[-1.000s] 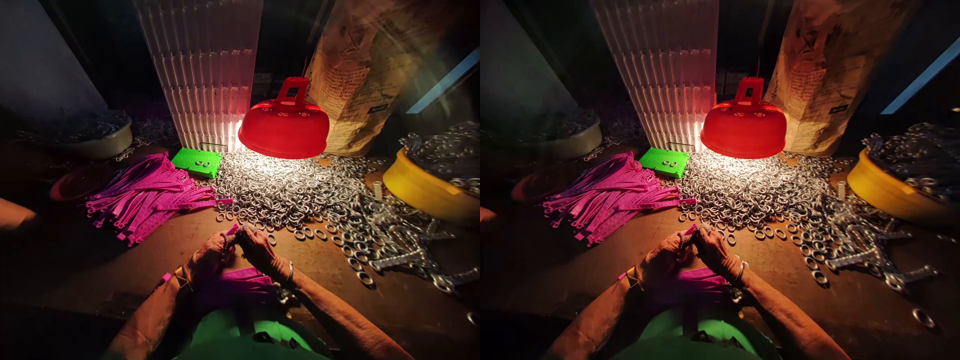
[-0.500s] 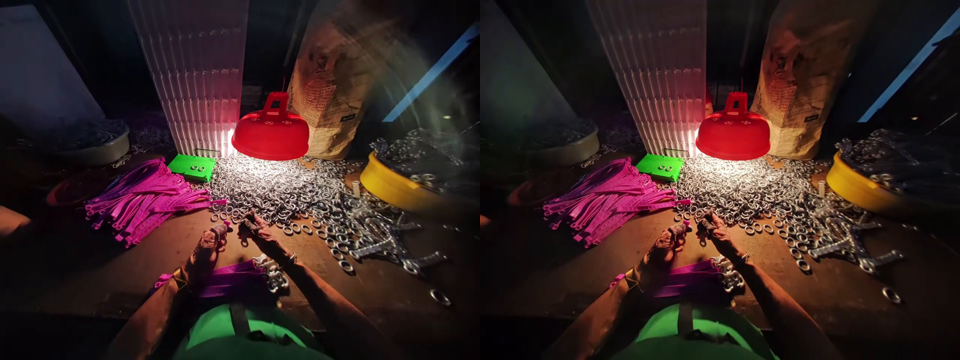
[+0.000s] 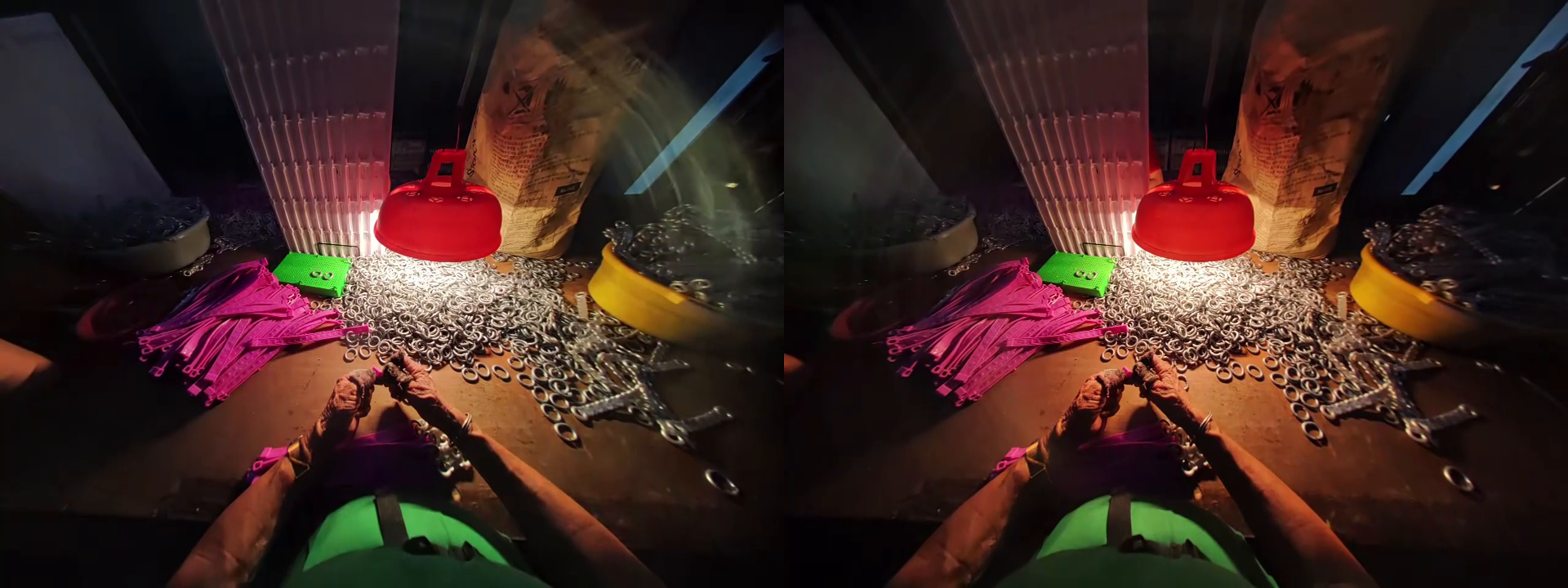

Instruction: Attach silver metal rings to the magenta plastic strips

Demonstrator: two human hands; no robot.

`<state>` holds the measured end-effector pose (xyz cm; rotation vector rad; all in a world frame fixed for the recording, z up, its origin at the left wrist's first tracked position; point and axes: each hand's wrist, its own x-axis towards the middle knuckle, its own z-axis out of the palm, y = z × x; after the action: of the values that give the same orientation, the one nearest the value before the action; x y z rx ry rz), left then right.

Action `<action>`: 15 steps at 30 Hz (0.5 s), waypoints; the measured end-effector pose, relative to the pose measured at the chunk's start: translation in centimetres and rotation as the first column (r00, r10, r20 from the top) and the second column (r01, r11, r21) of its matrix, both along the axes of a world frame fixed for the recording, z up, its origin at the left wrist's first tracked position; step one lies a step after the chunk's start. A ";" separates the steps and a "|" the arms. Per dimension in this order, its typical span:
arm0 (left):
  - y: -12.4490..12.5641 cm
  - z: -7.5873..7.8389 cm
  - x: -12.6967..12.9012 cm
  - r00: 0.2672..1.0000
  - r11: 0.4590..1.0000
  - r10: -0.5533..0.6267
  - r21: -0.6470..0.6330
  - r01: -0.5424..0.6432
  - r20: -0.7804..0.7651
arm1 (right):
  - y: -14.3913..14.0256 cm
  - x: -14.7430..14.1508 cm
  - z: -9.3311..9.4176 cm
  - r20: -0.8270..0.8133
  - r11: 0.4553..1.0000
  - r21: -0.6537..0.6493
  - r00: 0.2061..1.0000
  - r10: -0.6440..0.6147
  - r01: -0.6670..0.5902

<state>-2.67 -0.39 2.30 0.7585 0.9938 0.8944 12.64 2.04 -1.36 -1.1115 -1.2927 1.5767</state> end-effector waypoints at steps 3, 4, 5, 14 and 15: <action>-0.2 0.4 0.1 1.000 1.000 -0.017 -0.005 0.017 -0.018 | 0.1 -0.3 0.2 0.043 0.997 0.076 0.999 -0.034 0.030; -0.3 0.4 0.2 1.000 1.000 -0.017 0.002 0.017 -0.024 | 0.1 -0.4 0.3 0.044 0.995 0.098 0.998 -0.034 0.030; -0.3 0.4 0.2 0.999 1.000 -0.014 0.011 0.014 -0.035 | 0.2 -0.4 0.4 0.048 0.993 0.116 0.998 -0.035 0.029; 0.3 -0.8 0.9 0.966 0.979 -0.002 0.194 0.055 -0.260 | 1.1 -0.2 -0.9 0.193 0.990 0.137 0.979 -0.065 0.039; 0.2 -0.8 1.0 0.967 0.983 -0.014 0.173 0.060 -0.254 | 1.2 -0.1 -1.0 0.193 0.991 0.129 0.980 -0.053 0.028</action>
<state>-1.71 -0.23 1.49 1.0605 1.1275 0.8768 12.51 3.21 -2.38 -1.2290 -1.4688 1.3622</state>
